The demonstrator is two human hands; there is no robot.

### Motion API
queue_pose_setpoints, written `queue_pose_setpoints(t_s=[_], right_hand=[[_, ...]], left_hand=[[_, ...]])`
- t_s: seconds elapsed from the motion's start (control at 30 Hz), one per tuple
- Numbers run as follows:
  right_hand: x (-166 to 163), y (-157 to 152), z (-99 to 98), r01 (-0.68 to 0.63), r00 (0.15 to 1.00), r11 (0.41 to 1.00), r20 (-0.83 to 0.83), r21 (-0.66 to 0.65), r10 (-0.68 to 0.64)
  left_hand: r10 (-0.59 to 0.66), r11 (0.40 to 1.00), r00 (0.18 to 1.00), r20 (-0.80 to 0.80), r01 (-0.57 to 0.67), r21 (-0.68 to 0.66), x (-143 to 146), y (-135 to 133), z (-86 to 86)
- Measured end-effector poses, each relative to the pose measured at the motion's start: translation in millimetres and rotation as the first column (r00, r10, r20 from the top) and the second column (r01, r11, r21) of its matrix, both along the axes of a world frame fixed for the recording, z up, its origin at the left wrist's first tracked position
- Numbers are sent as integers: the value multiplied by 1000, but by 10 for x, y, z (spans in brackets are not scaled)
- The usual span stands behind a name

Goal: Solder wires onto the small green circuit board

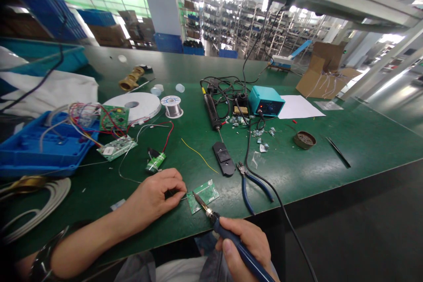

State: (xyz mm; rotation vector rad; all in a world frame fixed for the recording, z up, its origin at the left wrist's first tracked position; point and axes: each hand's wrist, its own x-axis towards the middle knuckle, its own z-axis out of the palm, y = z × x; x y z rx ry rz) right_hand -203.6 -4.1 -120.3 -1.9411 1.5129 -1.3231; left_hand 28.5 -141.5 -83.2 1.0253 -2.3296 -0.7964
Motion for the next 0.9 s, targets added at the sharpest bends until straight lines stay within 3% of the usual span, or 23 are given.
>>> queue_pose_setpoints(t_s=[0.2,0.57,0.9], right_hand=[[-21,-34,-9,-37,999,996,-25,-85,35],[-7,-66,25,-80,996,991,-53,-111,74],[13,-26,50,-53,999,997,3,-49,53]], left_hand=[[-7,1000,1000,5,7,-13,14,7,-12],[5,1000,1000,17,-5,-4,5,6,12],[1,1000,1000,4,-1,-5,1,3,2]])
